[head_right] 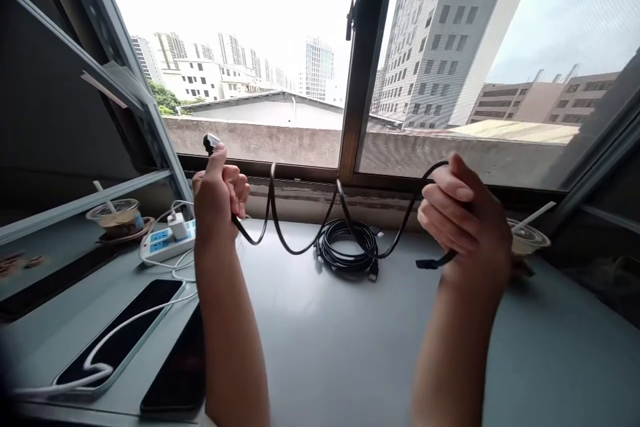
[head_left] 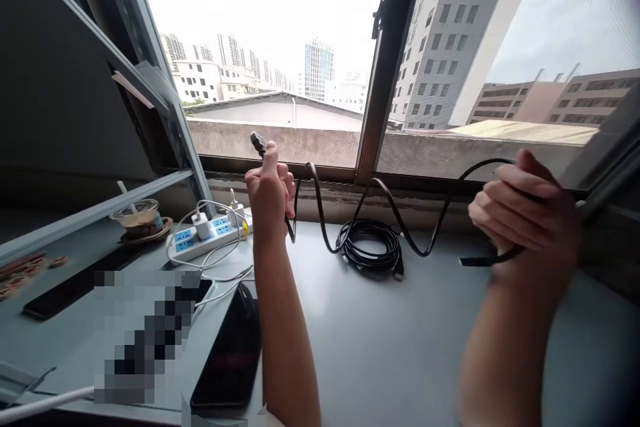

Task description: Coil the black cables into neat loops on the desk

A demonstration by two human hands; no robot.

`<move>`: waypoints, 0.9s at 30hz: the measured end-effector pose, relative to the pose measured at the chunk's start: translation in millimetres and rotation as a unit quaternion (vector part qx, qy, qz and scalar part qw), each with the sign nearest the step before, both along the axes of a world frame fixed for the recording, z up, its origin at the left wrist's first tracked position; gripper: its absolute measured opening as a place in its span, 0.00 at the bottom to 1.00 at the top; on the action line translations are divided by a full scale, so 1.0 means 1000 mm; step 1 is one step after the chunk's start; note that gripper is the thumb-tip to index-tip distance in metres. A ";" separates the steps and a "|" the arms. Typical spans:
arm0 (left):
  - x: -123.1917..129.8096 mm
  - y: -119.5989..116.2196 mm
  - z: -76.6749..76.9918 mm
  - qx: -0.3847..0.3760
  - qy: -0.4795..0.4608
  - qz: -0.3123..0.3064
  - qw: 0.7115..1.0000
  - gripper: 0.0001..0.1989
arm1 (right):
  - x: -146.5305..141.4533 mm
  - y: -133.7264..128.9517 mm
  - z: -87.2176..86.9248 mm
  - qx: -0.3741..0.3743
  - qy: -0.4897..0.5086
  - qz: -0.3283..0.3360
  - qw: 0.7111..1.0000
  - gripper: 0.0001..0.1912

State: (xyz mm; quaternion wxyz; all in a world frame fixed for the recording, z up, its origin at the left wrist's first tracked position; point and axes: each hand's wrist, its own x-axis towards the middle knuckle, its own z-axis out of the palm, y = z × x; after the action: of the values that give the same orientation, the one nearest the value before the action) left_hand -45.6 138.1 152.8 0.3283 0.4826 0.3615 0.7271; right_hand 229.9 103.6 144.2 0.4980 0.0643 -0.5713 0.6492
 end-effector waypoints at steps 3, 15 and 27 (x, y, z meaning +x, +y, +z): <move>0.000 -0.004 0.004 -0.012 -0.039 -0.029 0.999 0.29 | -0.020 -0.009 0.008 -0.120 -0.121 -0.360 0.917 0.11; -0.003 -0.020 0.009 0.010 -0.072 -0.055 0.996 0.27 | -0.039 0.001 0.003 -0.061 -0.237 -0.617 0.748 0.20; -0.004 -0.043 0.017 0.039 -0.067 -0.074 0.994 0.21 | -0.030 -0.029 0.013 0.003 -0.233 -0.651 0.723 0.24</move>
State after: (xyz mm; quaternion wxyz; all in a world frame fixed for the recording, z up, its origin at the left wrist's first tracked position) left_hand -49.2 95.4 169.7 0.3855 0.4707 0.2736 0.7450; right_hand 200.1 74.4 157.2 0.6491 -0.4750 -0.5726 0.1588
